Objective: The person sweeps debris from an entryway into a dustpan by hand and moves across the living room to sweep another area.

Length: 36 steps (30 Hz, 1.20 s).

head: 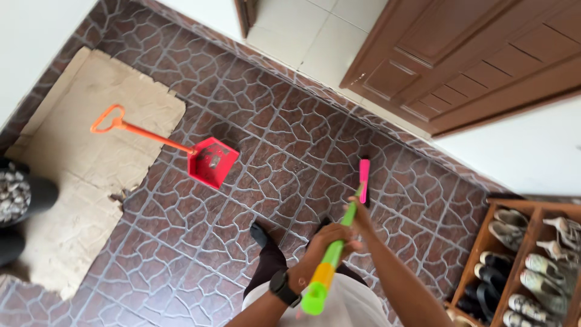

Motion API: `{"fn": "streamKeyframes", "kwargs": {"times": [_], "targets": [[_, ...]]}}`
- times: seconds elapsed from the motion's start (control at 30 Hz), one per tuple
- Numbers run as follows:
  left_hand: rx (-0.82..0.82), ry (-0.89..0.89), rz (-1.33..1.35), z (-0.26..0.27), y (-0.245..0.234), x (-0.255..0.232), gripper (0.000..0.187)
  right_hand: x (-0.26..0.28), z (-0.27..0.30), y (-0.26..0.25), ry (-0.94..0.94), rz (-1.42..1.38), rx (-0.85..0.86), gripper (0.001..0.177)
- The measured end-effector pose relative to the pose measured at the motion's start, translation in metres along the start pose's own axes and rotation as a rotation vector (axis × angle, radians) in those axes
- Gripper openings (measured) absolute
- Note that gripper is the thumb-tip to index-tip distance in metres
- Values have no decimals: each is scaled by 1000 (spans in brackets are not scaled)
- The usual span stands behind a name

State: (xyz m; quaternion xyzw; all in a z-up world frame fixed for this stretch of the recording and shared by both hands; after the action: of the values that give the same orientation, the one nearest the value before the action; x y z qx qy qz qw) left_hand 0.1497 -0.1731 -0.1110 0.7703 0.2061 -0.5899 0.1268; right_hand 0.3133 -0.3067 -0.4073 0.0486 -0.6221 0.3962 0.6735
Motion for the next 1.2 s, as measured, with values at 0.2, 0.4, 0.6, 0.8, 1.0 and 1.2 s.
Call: {"fn": "streamKeyframes", "kwargs": {"times": [0.2,0.4,0.6,0.8,1.0,1.2], "targets": [[-136,-197,-123,13,-42,-5,17,38,-7,65,-87,90,29,44],[-218,-190,-267,19,-84,-67,20,92,23,148,-20,16,305,35],[-327,-99,-338,42,-113,-115,27,145,41,143,-47,59,358,31],[-437,-303,-261,50,-98,-38,18,99,-24,120,-160,63,315,51],[-535,-561,-225,76,-105,19,19,74,-24,172,-30,108,488,44],[-538,-369,-295,83,-154,-45,19,152,31,215,-76,137,628,34]]}}
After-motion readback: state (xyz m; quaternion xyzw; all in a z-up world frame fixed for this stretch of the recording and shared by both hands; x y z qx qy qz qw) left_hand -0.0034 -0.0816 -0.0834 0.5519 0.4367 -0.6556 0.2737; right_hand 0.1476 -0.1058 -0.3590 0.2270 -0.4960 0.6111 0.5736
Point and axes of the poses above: each hand's wrist, its own z-axis away from the middle knuckle, its own y-axis out of the palm, x = y × z, the point moved 8 cm from there along -z, towards the middle knuckle, and after that the axes turned 2 degrees about -z, right-handed, at the moved point
